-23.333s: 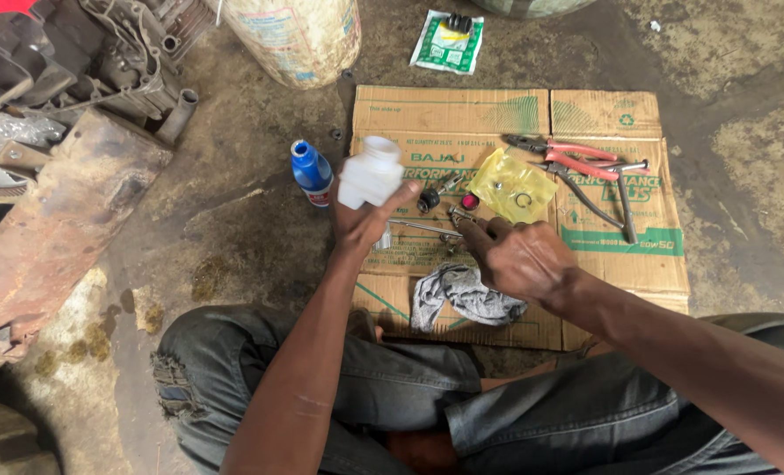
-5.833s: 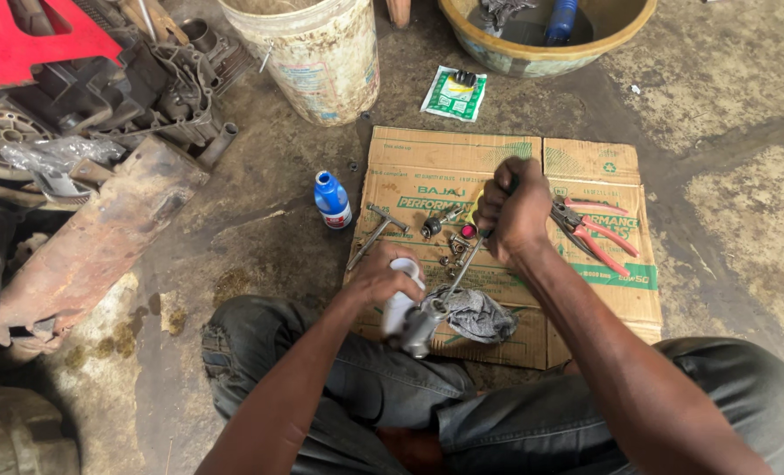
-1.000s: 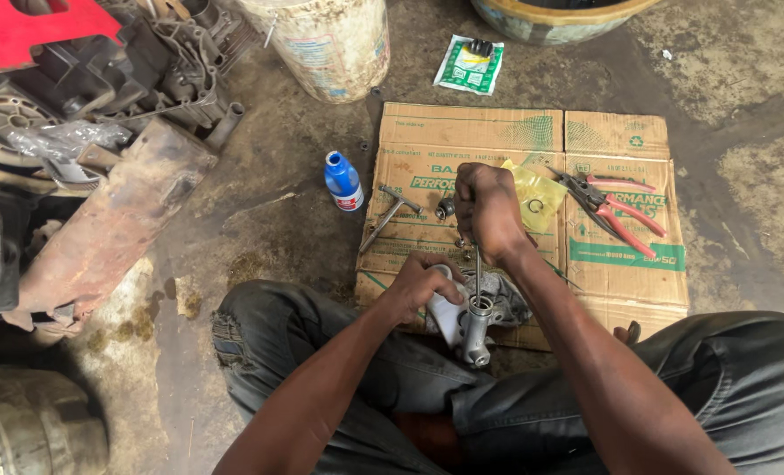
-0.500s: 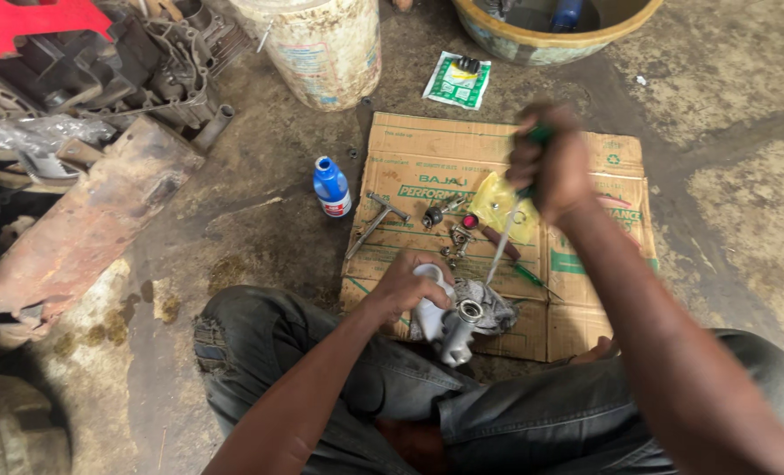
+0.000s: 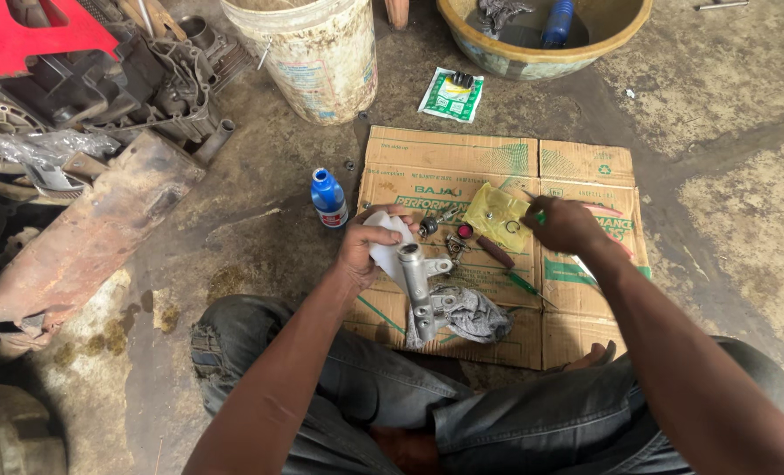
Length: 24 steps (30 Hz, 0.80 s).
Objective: The person assembles a motorcycle brake master cylinder by inserting internal components, applying lubrication, and using tools to secure a piston and spring.
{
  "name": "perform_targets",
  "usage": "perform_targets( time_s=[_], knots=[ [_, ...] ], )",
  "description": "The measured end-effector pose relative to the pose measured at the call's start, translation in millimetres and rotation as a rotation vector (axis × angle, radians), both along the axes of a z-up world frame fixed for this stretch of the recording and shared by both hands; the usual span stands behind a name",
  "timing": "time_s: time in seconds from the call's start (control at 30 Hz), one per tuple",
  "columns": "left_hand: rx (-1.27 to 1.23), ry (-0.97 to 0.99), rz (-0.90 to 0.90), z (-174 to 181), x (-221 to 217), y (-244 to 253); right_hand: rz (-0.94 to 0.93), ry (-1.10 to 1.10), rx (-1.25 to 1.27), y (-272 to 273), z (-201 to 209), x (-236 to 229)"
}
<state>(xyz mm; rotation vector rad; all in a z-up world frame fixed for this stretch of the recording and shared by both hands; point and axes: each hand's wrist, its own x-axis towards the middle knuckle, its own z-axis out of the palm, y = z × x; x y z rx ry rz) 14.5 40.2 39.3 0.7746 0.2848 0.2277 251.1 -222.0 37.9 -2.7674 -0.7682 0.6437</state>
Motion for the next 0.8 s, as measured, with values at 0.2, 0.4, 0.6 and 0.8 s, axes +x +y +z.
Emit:
perform_targets(
  time_s=[0.2,0.4,0.6,0.8],
  knots=[
    [-0.208,0.03,0.038,4,16,-11,0.106,0.368,0.412,40,37,-61],
    [0.012,0.233,0.322,3,50,-18,-0.077,0.806,0.655,59,31,-108],
    [0.293,0.246,0.134,21,58,-16,-0.344,0.895,0.799,63,31,-97],
    [0.14,0.43,-0.166,-3,35,-25,-0.45,1.075,0.941,63,33,-100]
  ],
)
